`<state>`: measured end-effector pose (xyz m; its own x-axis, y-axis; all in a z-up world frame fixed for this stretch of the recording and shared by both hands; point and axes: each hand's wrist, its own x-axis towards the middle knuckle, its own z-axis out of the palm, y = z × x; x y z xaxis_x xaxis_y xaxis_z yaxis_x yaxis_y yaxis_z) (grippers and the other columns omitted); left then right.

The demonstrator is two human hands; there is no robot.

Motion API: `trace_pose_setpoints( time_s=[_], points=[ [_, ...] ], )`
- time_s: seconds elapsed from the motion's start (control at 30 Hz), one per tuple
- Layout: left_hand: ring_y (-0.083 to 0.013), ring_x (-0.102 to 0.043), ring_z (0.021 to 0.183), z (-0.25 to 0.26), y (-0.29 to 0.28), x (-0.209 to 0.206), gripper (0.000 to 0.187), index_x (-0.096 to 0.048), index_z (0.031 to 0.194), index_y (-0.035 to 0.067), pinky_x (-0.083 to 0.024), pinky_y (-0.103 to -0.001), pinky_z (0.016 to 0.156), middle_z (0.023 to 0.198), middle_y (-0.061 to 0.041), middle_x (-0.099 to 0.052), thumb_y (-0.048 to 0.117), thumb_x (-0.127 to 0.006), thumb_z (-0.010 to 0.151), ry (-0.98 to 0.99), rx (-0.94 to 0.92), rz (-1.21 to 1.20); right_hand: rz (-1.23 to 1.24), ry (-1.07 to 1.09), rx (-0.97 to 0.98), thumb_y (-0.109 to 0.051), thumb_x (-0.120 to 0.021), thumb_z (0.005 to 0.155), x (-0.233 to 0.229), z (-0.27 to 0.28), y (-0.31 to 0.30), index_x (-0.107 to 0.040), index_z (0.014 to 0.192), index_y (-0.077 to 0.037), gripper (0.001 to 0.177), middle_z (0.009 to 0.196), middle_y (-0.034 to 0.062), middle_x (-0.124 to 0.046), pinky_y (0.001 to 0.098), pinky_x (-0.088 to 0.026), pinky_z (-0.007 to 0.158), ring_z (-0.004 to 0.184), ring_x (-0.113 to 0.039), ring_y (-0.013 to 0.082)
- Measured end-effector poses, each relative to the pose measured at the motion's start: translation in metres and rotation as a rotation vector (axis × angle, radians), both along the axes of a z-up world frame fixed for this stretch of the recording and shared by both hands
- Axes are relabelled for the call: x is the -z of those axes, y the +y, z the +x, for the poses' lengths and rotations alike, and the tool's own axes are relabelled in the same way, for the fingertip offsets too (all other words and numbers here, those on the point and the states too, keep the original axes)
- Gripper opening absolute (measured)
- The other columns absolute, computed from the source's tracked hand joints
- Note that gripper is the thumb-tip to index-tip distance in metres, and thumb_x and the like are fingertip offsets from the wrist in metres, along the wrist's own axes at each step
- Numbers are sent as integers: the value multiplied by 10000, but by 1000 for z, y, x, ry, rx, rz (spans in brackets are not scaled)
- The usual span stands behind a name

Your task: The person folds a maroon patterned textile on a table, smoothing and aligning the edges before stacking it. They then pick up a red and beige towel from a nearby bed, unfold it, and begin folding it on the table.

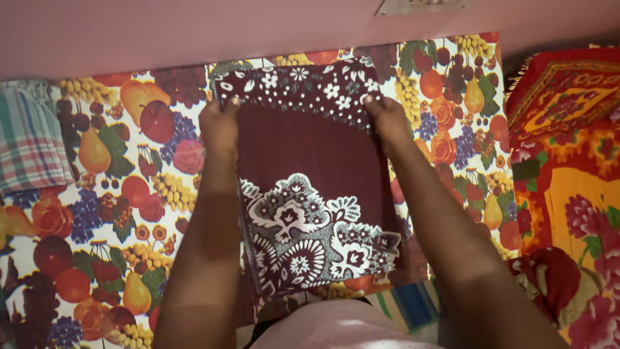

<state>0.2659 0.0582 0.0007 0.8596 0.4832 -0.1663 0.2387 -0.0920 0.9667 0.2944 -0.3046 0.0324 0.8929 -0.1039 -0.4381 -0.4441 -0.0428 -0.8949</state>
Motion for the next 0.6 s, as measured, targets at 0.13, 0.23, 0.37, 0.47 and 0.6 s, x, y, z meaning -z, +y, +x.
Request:
trace_pose_setpoints(
  time_s=[0.13, 0.23, 0.37, 0.47, 0.6],
  points=[
    [-110, -476, 743, 9, 3, 1, 200, -673, 907, 24, -438, -327, 684, 795, 4, -605, 211, -736, 941, 15, -15, -113, 20, 42, 20, -359, -672, 1017, -3, 12, -3, -652, 1091, 11, 377, 810, 12, -632, 305, -437, 579, 644, -538, 116],
    [-121, -479, 761, 14, 7, 5, 242, -645, 916, -1, -447, -338, 698, 821, -15, -602, 217, -748, 943, 70, -14, -68, -74, 75, -34, -384, -661, 1026, -4, 19, 0, -658, 1102, -3, 389, 782, 7, -587, 310, -407, 560, 621, -502, 111],
    [-122, -532, 789, 19, 10, 14, 228, -674, 955, 10, -475, -333, 733, 868, -21, -656, 224, -743, 918, 88, 3, -71, -167, 21, -48, -384, -654, 1003, 0, 19, 6, -660, 1119, 3, 404, 847, 20, -654, 308, -473, 634, 699, -563, 108],
    [-103, -593, 887, 35, 14, 18, 257, -673, 1043, 19, -478, -314, 807, 958, -2, -684, 224, -767, 920, 34, 10, -58, -116, -10, -20, -375, -655, 990, -2, 29, 9, -672, 1168, 16, 430, 909, 40, -696, 321, -507, 693, 761, -600, 124],
    [-117, -575, 824, 51, 21, 28, 214, -675, 908, 8, -493, -330, 761, 867, -21, -657, 209, -752, 907, 116, -9, -131, -21, 32, 13, -368, -642, 995, -6, 43, 13, -668, 1192, 26, 442, 968, 63, -747, 330, -567, 777, 841, -692, 155]
  ],
)
